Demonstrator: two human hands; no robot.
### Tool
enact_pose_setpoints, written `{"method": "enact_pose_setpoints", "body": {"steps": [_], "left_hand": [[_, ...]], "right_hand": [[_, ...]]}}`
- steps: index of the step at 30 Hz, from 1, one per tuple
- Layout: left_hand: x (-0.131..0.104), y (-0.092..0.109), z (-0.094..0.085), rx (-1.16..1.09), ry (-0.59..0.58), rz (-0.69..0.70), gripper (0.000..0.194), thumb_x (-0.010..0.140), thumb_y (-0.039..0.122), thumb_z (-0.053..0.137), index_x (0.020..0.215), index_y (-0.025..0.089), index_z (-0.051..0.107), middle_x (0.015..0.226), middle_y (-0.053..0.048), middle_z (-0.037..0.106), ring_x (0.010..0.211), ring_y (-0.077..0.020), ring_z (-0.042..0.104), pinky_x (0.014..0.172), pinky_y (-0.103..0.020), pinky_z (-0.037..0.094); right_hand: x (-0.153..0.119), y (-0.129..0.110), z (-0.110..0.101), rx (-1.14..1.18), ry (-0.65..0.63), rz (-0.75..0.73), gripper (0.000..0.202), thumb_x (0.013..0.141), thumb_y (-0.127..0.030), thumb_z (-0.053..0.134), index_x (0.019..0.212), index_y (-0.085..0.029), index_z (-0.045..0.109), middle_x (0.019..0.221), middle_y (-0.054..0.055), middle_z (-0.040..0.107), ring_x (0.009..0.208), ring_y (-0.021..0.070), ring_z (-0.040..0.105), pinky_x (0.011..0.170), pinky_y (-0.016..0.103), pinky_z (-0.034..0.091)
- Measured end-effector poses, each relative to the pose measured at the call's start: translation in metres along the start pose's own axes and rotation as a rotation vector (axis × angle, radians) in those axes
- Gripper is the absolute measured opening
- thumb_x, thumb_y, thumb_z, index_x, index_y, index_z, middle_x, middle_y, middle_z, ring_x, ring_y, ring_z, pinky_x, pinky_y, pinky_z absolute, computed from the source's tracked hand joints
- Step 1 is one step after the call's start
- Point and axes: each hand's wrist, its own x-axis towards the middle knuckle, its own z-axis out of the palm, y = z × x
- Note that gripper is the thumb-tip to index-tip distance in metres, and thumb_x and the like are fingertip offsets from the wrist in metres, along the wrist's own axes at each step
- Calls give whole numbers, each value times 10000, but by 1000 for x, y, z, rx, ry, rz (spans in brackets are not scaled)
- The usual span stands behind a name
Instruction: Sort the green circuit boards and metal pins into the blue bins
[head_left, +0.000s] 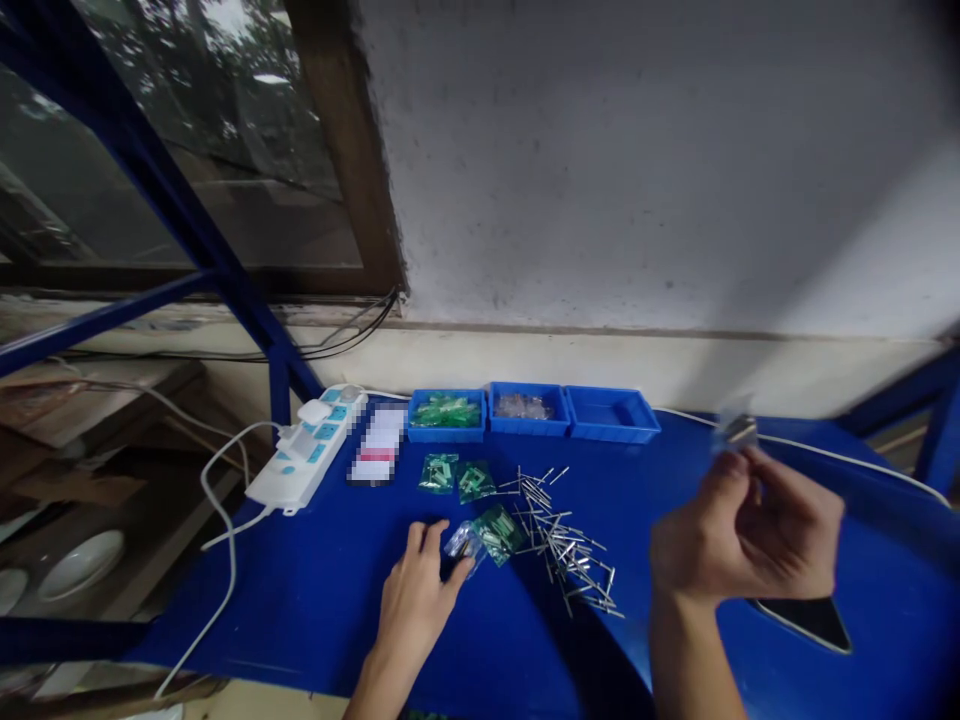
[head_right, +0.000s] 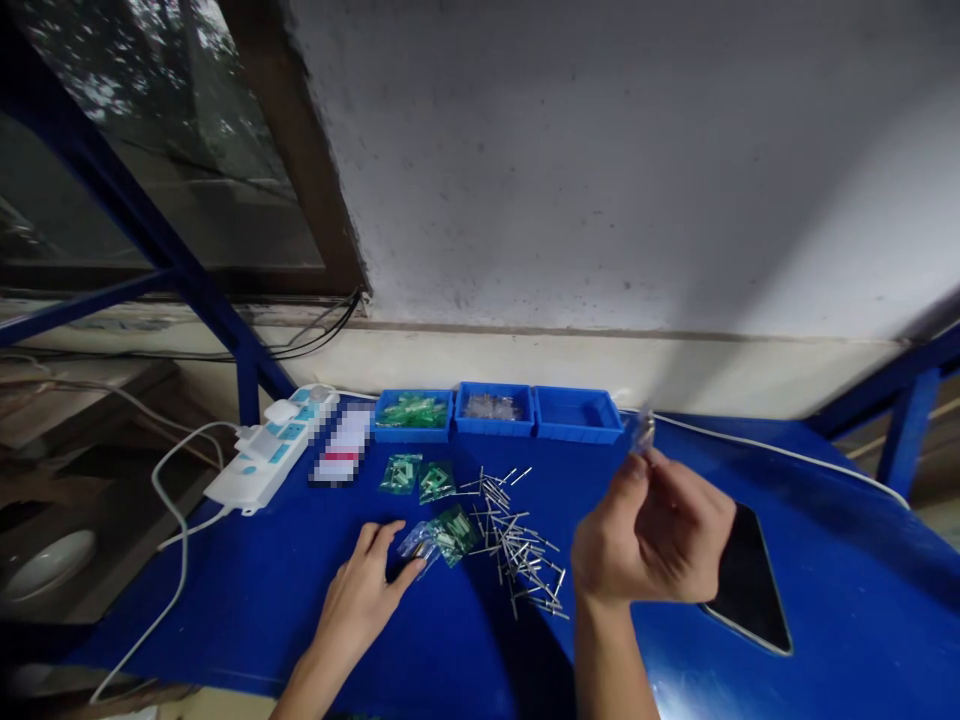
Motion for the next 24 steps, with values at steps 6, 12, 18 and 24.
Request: {"method": "enact_pose_setpoints", "body": {"steps": [6,12,18,24], "left_hand": [[8,-7,5,-170,0,36,46,827,257,500,835,229,536,860,-7,570,689,-167,599,573,-241,410],[-13,-9,-1,-554,165,209,155,879,260,472,749,189,518,809,-25,540,742,-148,563,667,-233,451],[-26,19,-9,-536,84,443,182,878,164,438,779,194,587,908,-50,519,874,-163,552,790,-258,437],[-22,31,-11,-839,-154,190,264,897,371,467,1006,174,604,841,-53,582,760,-158,562,673,-241,454]], "right_hand": [[-29,15,5,-244,-1005,-263,254,819,-320,576,1031,-198,644,880,86,639,884,236,542,782,415,432],[-106,-22,-69,-17,-1474,748,362,877,-485,447,919,-184,644,792,58,646,754,189,581,674,299,437],[-106,-23,-80,204,-1384,1111,322,829,-482,538,760,-172,595,642,-10,540,602,119,497,575,227,400],[-93,-11,-86,79,-1290,295,177,850,-235,538,982,-251,655,899,53,569,834,182,537,732,299,440]]}}
